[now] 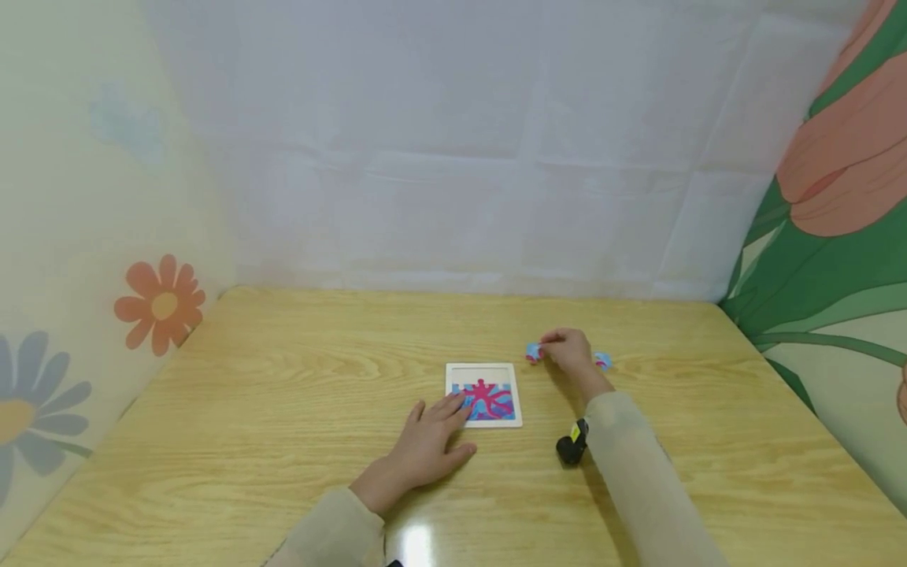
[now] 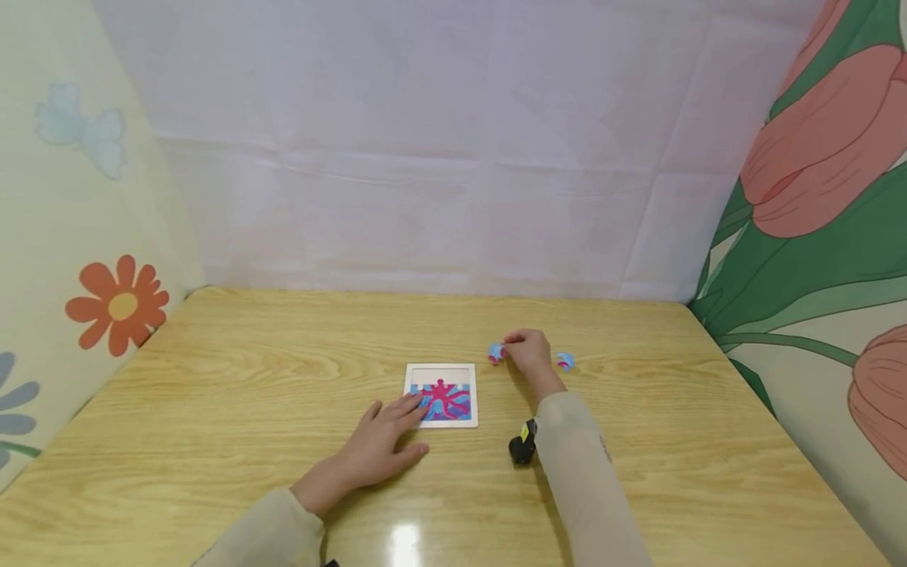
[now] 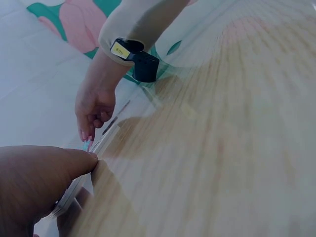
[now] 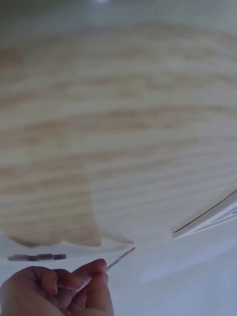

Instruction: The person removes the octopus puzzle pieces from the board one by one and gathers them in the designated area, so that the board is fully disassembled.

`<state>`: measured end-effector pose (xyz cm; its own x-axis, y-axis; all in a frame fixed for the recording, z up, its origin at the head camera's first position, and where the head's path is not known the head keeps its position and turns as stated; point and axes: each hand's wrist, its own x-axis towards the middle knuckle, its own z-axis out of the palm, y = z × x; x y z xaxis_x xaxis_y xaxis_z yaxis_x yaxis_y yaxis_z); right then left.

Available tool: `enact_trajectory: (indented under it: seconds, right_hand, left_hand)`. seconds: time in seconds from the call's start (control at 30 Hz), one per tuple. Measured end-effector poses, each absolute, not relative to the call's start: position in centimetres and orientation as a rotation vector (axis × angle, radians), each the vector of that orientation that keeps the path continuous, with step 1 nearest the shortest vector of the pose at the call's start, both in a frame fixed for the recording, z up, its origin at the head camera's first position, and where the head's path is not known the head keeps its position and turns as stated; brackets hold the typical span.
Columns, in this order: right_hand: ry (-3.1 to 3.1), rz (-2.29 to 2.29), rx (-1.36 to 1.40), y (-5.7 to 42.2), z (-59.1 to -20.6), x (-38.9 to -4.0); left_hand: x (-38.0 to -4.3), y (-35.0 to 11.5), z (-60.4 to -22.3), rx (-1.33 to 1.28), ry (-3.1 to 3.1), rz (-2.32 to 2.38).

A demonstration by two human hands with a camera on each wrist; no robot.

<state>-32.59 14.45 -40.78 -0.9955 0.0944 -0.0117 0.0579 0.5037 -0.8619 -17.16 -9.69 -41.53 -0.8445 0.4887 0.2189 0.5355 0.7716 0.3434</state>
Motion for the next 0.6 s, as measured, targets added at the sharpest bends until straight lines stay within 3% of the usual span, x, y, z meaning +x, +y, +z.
enact_trajectory:
  seconds: [0.1,0.23,0.33,0.4,0.47,0.6]
  right_hand:
    - [-2.657,1.548,-0.060,16.7,-46.4,-37.3]
    - [-2.656,1.486,0.028,22.0,-59.7,-48.9]
    - [-2.680,1.429,0.039,24.4,-65.5,-54.0]
    - [-2.677,1.423,0.048,24.9,-65.9,-54.3]
    - [-2.675,1.442,0.019,23.9,-62.8,-51.7]
    - [-2.712,1.457,-0.050,19.6,-50.9,-41.6]
  left_hand:
    - [-17.2,-9.7,-41.6,-0.826,-2.846,-0.601]
    - [-17.2,-9.7,-41.6,-0.825,-2.844,-0.601]
    - [-17.1,-9.7,-41.7,-0.826,-2.845,-0.610]
    - [-17.1,-9.7,-41.7,-0.827,-2.845,-0.612]
    - [-17.1,-9.7,-41.6,-0.828,-2.843,-0.615]
    - [-17.1,-9.7,-41.6,-0.828,-2.838,-0.611]
